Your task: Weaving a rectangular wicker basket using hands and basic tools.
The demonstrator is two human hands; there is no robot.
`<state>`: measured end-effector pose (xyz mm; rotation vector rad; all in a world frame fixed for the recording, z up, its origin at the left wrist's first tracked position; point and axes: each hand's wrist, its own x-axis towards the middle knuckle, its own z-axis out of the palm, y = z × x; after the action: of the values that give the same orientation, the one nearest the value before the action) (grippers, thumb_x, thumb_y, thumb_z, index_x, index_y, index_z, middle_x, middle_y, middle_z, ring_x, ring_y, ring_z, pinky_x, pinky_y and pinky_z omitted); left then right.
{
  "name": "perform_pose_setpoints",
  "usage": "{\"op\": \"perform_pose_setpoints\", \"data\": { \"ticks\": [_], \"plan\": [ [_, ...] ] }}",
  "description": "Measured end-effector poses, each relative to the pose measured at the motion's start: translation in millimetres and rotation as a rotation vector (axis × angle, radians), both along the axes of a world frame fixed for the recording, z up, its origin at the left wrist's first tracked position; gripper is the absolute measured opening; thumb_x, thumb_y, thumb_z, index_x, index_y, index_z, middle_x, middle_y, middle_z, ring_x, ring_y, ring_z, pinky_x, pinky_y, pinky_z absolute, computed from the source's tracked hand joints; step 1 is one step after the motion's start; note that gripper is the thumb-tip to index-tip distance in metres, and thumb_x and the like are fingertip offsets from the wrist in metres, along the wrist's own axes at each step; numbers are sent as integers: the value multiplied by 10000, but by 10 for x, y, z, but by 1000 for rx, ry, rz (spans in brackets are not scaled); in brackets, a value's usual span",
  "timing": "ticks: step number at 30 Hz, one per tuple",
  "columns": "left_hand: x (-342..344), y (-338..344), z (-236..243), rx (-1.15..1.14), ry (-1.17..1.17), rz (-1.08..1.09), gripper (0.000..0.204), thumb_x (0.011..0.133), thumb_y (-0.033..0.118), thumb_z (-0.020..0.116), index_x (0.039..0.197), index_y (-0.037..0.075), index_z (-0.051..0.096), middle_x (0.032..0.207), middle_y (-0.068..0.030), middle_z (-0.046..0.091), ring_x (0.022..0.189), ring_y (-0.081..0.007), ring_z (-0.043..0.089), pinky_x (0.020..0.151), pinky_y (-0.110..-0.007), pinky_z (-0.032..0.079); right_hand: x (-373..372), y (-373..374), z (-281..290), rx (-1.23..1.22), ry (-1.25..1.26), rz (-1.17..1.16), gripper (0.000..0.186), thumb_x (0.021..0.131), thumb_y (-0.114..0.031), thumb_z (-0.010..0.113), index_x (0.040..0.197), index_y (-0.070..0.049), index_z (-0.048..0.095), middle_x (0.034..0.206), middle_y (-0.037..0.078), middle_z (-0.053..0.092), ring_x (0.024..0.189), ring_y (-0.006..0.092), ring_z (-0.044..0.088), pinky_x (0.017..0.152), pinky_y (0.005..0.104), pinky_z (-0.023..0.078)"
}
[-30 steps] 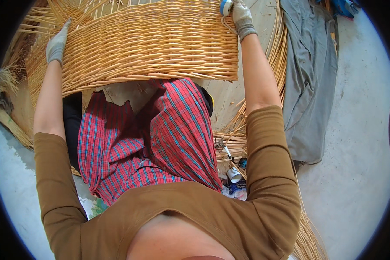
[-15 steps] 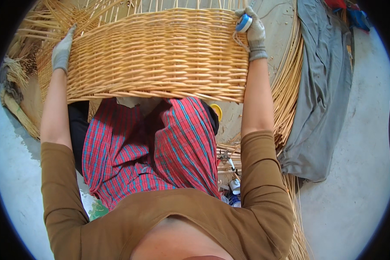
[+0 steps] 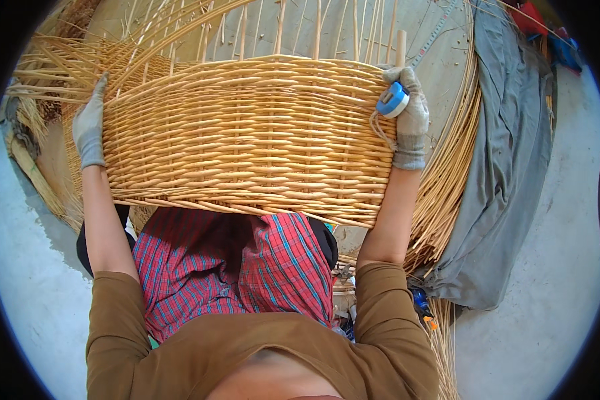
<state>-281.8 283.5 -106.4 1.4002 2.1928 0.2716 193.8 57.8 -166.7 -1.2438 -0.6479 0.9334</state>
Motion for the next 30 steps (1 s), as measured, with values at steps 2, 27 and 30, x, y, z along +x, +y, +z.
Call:
{"op": "perform_pose_setpoints", "data": {
  "ticks": [2,27,30],
  "plan": [
    [-416,109,-176,118,-95,-25,677,974,557,548,1421,49,568,1449,-142,574,1365,-258,510,1136,-378,382,-200,63,202,-8,93,24,379,1065,-370,527,994,-35,690,990,78,687,686,121,629,639,242,534],
    [-1809,-1338,-629,200,-1011,-18,924,935,796,360,1410,25,541,1372,-116,599,1254,-197,558,1066,-324,439,-186,-106,507,-142,-142,144,334,1016,-431,604,1066,-125,727,849,-4,679,771,159,635,683,323,551],
    [-1764,-1555,-581,160,-1194,136,961,938,797,327,1494,20,431,1488,-151,491,1359,-250,473,1148,-360,362,-431,-151,597,-293,-141,-63,345,1045,-399,560,992,-93,710,733,32,636,605,159,616,527,327,541]
  ]
}}
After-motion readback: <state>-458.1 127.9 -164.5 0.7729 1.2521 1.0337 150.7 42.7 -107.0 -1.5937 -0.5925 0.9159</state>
